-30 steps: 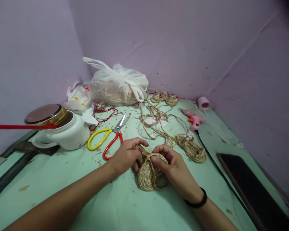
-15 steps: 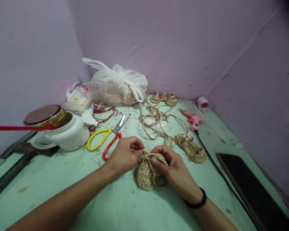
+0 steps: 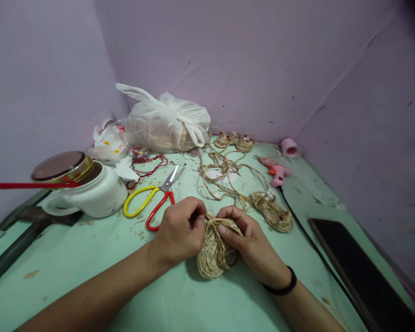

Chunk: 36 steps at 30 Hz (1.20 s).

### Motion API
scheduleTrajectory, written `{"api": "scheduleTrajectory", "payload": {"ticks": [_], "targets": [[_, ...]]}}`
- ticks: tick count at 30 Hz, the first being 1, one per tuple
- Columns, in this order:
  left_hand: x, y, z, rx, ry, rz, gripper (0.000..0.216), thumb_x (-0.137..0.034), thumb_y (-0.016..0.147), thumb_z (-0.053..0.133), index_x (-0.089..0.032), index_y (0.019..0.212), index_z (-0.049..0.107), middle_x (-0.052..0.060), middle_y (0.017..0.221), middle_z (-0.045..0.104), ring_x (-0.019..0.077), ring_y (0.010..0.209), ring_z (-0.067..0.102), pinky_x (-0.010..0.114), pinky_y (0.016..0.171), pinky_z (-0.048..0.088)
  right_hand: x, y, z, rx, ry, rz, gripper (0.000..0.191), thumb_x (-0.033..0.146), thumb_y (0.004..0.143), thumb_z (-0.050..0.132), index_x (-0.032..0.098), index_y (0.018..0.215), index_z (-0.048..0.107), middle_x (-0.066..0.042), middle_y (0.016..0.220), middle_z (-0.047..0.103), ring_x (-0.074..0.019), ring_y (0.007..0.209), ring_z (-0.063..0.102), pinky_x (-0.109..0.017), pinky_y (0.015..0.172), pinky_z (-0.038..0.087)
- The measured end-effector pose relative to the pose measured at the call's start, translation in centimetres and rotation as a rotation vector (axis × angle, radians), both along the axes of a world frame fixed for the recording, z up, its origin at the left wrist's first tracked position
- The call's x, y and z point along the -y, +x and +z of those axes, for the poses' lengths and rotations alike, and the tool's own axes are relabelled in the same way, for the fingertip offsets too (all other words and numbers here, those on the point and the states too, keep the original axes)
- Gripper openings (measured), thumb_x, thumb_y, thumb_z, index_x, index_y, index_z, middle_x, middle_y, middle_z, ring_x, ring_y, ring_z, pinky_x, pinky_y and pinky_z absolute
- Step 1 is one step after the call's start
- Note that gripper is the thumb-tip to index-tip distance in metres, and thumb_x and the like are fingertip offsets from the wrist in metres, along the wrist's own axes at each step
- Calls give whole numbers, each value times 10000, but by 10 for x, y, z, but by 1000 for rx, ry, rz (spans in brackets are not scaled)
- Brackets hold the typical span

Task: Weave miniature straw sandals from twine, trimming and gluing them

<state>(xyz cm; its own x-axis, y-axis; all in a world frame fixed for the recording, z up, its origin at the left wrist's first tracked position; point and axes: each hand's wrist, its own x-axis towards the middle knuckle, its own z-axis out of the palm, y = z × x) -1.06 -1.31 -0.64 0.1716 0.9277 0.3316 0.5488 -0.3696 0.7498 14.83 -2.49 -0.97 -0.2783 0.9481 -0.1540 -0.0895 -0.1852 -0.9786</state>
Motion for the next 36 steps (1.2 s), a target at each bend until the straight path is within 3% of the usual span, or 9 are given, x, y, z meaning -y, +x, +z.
{"api": "scheduleTrajectory", "payload": {"ticks": [3,11,17,21,25,28,30,33,36], "targets": [[-3,-3,2,36,-72,-19,78,-104,657,480,-173,665,514,-26,587,520,94,532,472,202,516,378,-1,0,0,-4,-1,-10,252,314,675,670,191,822,506,37,682,497,-97,584,449,-204,527,357],[-19,-13,1,358,-683,-401,239,-168,626,584,-121,860,594,5,673,588,94,554,505,203,499,397,-2,0,-5,-71,-44,-32,252,296,639,686,201,787,506,22,704,555,-117,614,507,-223,546,400],[-20,-10,-4,492,-900,-366,261,-207,589,637,-97,824,606,-6,549,581,76,400,485,175,352,381,-1,-2,-3,8,-25,-58,234,276,638,673,196,763,492,23,685,554,-118,609,503,-232,553,399],[-20,-10,3,328,-870,-279,83,-181,628,580,-107,663,591,-45,376,499,57,304,418,153,303,341,-1,-3,-1,67,-7,-70,223,284,634,667,193,747,497,32,656,542,-111,583,482,-224,535,378],[-22,-13,10,222,-788,-221,34,-130,637,537,-131,607,553,-68,347,469,41,284,384,132,295,302,-1,-4,0,74,-20,-68,218,275,637,666,192,751,499,43,639,515,-103,574,472,-217,532,368],[-22,-12,9,163,-851,-238,53,-133,640,517,-131,592,538,-63,340,460,45,279,377,139,293,293,0,-5,-1,26,-11,-64,220,268,639,667,192,777,513,17,740,570,-125,669,526,-234,607,408],[-21,-10,8,145,-891,-206,92,-137,651,496,-122,707,567,-62,377,476,58,278,385,158,291,303,-1,-6,-2,2,13,-77,223,264,637,667,192,789,520,-13,868,596,-147,773,548,-253,682,423],[-17,-9,10,188,-623,2,357,-95,643,484,-149,993,520,-46,573,557,62,353,446,176,351,345,-2,-6,-3,62,46,-146,223,260,646,647,200,817,516,-22,901,589,-160,802,546,-263,696,426],[-9,-8,15,134,-297,44,299,-130,674,516,-189,967,532,-65,555,506,69,430,449,182,424,348,-2,-5,-2,143,97,-203,242,228,654,620,208,867,508,-8,852,570,-157,764,537,-261,667,426]]}}
